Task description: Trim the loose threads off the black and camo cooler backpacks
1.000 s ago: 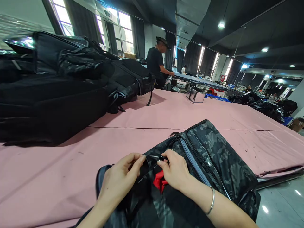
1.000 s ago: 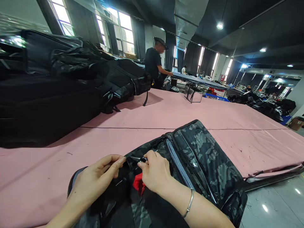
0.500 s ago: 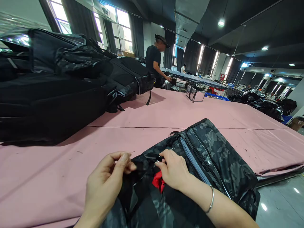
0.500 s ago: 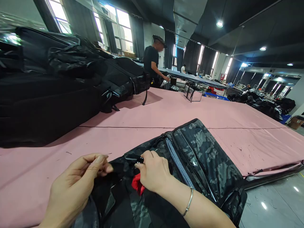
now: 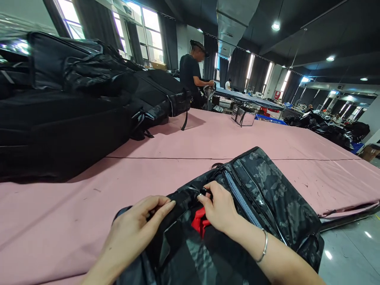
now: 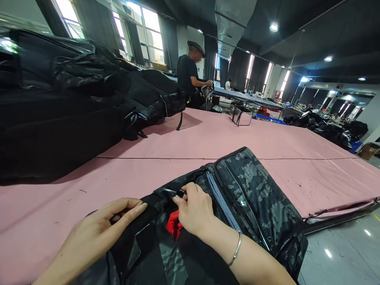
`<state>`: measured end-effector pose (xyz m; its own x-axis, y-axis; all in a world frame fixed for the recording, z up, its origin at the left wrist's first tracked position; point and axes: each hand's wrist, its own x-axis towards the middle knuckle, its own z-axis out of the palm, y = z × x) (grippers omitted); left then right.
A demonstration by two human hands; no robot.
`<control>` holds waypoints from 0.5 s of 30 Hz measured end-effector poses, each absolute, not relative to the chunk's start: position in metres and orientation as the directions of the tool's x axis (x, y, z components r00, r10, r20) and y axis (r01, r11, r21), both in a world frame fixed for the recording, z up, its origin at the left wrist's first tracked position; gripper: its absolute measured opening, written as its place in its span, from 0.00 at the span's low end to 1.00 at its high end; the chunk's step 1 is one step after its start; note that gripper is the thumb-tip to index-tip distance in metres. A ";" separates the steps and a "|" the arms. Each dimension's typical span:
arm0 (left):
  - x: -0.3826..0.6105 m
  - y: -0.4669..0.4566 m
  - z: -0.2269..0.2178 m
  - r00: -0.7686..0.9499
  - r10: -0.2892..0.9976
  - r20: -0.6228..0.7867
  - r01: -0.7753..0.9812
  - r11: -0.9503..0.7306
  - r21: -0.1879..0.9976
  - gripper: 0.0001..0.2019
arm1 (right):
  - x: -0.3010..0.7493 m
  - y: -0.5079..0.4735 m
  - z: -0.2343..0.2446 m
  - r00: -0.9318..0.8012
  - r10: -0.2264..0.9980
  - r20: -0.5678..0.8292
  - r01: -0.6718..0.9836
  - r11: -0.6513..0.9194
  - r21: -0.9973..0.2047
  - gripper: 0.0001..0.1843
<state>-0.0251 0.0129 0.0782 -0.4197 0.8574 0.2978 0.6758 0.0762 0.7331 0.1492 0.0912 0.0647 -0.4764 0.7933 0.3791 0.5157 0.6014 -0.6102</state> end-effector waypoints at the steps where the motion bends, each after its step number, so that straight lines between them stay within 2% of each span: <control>1: -0.024 0.014 0.079 -0.435 0.857 0.275 0.673 0.107 0.732 0.23 | 0.149 0.091 0.065 -0.475 0.794 0.379 0.515 0.601 -0.612 0.08; 6: -0.020 0.023 0.086 -0.444 0.872 0.207 0.748 0.234 0.621 0.21 | 0.151 0.093 0.069 -0.480 0.798 0.365 0.516 0.593 -0.618 0.08; 8: -0.016 0.023 0.088 -0.449 0.866 0.222 0.744 0.224 0.630 0.21 | 0.153 0.095 0.072 -0.476 0.808 0.349 0.495 0.574 -0.653 0.07; 11: -0.010 0.013 0.089 -0.458 0.810 0.366 0.743 0.122 0.659 0.23 | 0.154 0.097 0.076 -0.451 0.827 0.336 0.448 0.535 -0.716 0.05; 13: -0.006 0.001 0.086 -0.404 0.772 0.491 0.792 0.026 0.610 0.21 | 0.154 0.098 0.078 -0.441 0.833 0.333 0.416 0.519 -0.747 0.04; 15: -0.004 -0.011 0.079 -0.297 0.781 0.550 0.842 -0.058 0.537 0.20 | 0.154 0.098 0.081 -0.438 0.835 0.334 0.383 0.509 -0.770 0.04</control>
<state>-0.0044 -0.0112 0.0791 -0.2966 0.7807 0.5500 0.8417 -0.0584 0.5368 0.1542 0.0977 0.0810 -0.4382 0.8346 0.3337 0.3834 0.5093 -0.7705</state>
